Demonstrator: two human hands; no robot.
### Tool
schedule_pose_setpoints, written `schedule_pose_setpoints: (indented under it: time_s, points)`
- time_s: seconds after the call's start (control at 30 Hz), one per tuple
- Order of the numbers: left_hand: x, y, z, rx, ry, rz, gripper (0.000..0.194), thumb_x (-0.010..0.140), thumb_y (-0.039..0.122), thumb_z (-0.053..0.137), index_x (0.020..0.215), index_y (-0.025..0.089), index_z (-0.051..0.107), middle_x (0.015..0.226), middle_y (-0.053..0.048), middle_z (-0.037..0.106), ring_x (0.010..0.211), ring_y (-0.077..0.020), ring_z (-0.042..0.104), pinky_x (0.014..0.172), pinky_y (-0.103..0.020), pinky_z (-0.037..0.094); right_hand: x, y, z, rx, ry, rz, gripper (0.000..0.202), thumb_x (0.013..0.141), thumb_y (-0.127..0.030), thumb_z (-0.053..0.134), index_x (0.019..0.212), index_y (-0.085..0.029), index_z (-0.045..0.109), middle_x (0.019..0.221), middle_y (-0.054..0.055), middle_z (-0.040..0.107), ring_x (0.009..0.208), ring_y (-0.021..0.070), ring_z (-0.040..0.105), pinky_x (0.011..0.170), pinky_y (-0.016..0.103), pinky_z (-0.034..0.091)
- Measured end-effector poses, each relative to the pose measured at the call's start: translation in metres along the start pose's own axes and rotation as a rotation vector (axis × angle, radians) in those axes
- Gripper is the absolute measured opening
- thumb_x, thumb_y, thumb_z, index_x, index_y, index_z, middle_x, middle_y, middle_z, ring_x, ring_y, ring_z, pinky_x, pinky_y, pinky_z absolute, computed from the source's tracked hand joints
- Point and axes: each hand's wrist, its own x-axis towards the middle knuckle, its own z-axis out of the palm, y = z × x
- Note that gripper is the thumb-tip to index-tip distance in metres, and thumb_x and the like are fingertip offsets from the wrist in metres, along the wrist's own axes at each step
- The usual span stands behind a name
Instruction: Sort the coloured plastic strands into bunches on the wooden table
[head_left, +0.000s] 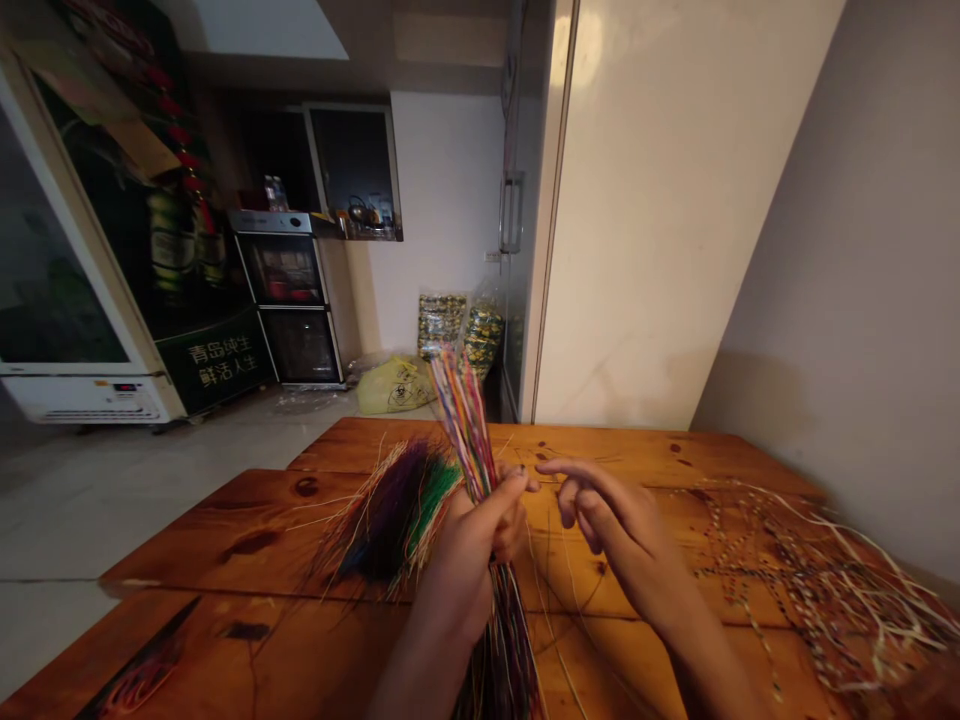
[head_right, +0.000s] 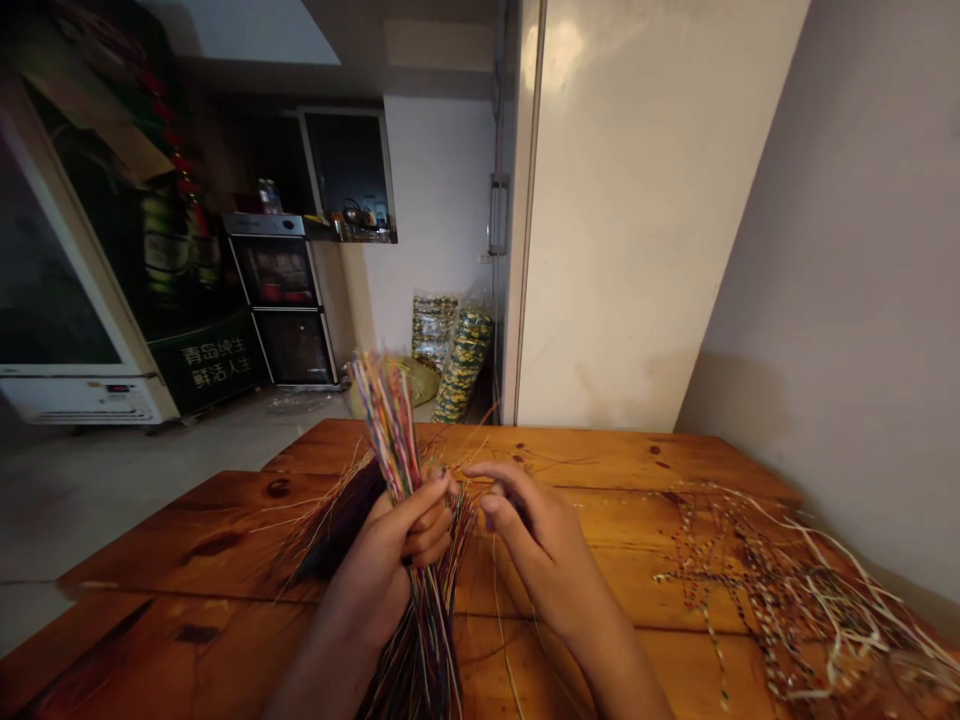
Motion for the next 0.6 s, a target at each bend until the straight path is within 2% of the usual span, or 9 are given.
schedule_pose_setpoints:
  time_s: [0.07, 0.13, 0.2, 0.27, 0.33, 0.43, 0.5, 0.6]
  points:
    - [-0.001, -0.004, 0.004, 0.032, -0.037, -0.05, 0.029, 0.067, 0.035, 0.07, 0.069, 0.016, 0.048, 0.046, 0.012, 0.024, 0.04, -0.002, 0.014, 0.039, -0.018, 0.011, 0.001, -0.002, 0.008, 0.158, -0.001, 0.059, 0.031, 0.092, -0.042, 0.041, 0.106, -0.023, 0.061, 0.068, -0.001, 0.056, 0.052, 0.0098, 0.047, 0.045, 0.02, 0.034]
    - [-0.003, -0.008, 0.007, 0.086, -0.027, -0.097, 0.031, 0.065, 0.036, 0.071, 0.07, 0.017, 0.047, 0.047, 0.012, 0.028, 0.041, -0.0023, 0.016, 0.04, -0.019, 0.012, 0.002, -0.002, 0.014, 0.248, 0.039, 0.113, 0.028, 0.091, -0.041, 0.045, 0.097, -0.021, 0.064, 0.066, -0.001, 0.055, 0.052, 0.0088, 0.045, 0.043, 0.019, 0.032]
    - [-0.004, -0.01, 0.008, 0.14, -0.006, -0.129, 0.031, 0.065, 0.037, 0.071, 0.074, 0.016, 0.049, 0.048, 0.011, 0.03, 0.041, -0.0029, 0.019, 0.041, -0.019, 0.012, 0.002, -0.001, 0.016, 0.303, 0.094, 0.163, 0.026, 0.089, -0.041, 0.049, 0.086, -0.019, 0.064, 0.061, -0.003, 0.051, 0.05, 0.0075, 0.042, 0.042, 0.018, 0.03]
    - [-0.006, -0.011, 0.008, 0.171, -0.037, -0.129, 0.029, 0.067, 0.037, 0.069, 0.075, 0.015, 0.051, 0.048, 0.01, 0.032, 0.041, -0.0034, 0.02, 0.041, -0.02, 0.013, 0.003, 0.001, 0.011, 0.376, 0.189, 0.208, 0.027, 0.089, -0.04, 0.05, 0.078, -0.018, 0.063, 0.053, -0.005, 0.044, 0.045, 0.0061, 0.037, 0.041, 0.017, 0.028]
    - [-0.007, -0.009, 0.006, 0.181, -0.111, -0.113, 0.026, 0.069, 0.036, 0.067, 0.074, 0.015, 0.053, 0.048, 0.009, 0.034, 0.041, -0.0034, 0.02, 0.041, -0.021, 0.013, 0.002, 0.003, 0.001, 0.477, 0.355, 0.23, 0.027, 0.088, -0.04, 0.051, 0.076, -0.018, 0.061, 0.048, -0.007, 0.038, 0.042, 0.0052, 0.032, 0.039, 0.016, 0.026]
    - [-0.009, -0.004, 0.002, 0.166, -0.171, -0.115, 0.022, 0.07, 0.033, 0.067, 0.075, 0.015, 0.054, 0.048, 0.009, 0.033, 0.041, -0.0036, 0.02, 0.042, -0.021, 0.012, -0.001, 0.012, -0.022, 0.624, 0.584, 0.26, 0.023, 0.083, -0.038, 0.058, 0.073, -0.017, 0.06, 0.051, -0.007, 0.038, 0.04, 0.0039, 0.028, 0.036, 0.014, 0.023]
    - [-0.01, -0.001, -0.001, 0.133, -0.174, -0.115, 0.021, 0.071, 0.032, 0.067, 0.076, 0.016, 0.053, 0.048, 0.01, 0.032, 0.041, -0.0039, 0.019, 0.041, -0.021, 0.012, -0.008, 0.023, -0.038, 0.717, 0.629, 0.336, 0.021, 0.08, -0.036, 0.062, 0.071, -0.017, 0.059, 0.053, -0.007, 0.037, 0.04, 0.0031, 0.026, 0.033, 0.013, 0.021]
    - [-0.011, 0.004, -0.004, 0.092, -0.199, -0.091, 0.019, 0.073, 0.03, 0.066, 0.075, 0.016, 0.054, 0.05, 0.009, 0.031, 0.042, -0.0035, 0.017, 0.041, -0.02, 0.011, -0.028, 0.048, -0.055, 0.844, 0.627, 0.507, 0.019, 0.076, -0.034, 0.065, 0.071, -0.017, 0.059, 0.053, -0.007, 0.035, 0.039, 0.0028, 0.025, 0.029, 0.01, 0.021]
